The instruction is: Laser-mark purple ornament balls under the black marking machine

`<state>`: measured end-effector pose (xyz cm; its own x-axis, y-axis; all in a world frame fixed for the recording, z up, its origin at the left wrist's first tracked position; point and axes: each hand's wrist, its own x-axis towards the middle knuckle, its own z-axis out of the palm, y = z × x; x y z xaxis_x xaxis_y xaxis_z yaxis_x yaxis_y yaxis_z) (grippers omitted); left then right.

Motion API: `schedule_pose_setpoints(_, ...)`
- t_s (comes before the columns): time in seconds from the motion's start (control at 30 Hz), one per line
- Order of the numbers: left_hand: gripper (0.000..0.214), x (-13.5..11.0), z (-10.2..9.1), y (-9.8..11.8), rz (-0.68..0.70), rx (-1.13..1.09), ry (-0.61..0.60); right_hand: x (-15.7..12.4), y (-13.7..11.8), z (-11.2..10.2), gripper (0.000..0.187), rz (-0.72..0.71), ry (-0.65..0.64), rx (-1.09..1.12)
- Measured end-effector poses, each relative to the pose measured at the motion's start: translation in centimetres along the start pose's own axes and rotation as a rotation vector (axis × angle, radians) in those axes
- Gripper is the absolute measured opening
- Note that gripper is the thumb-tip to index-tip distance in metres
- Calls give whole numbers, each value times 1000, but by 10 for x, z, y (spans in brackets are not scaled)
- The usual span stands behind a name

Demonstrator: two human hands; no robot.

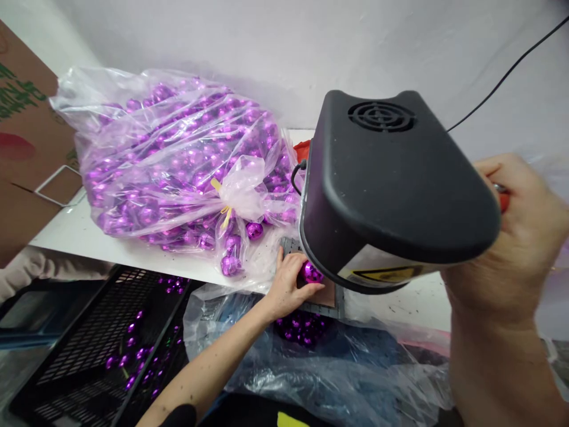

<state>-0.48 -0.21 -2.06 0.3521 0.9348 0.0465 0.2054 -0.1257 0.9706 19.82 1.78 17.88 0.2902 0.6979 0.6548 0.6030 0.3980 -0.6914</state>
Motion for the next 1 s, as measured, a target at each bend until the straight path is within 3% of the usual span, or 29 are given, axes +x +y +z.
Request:
schedule_pose_setpoints(0.2, 57, -1, 1, 1, 43, 32, 22, 1, 1, -4, 30, 9, -45, 1)
schedule_pose_setpoints(0.43, 51, 2, -4, 2, 28, 46, -41, 1, -3, -8, 43, 45, -53, -48)
schedule_pose_setpoints(0.67, 54, 0, 0, -3, 55, 62, 12, -37, -8, -15, 23, -174, 73, -261)
schedule_pose_setpoints(0.87, 57, 1, 0, -2, 105, 48, 30, -76, 5, -35, 14, -354, -114, -178)
schedule_pose_setpoints(1.0, 55, 2, -1, -1, 132, 92, 24, -97, 12, -39, 9, -350, -256, -244)
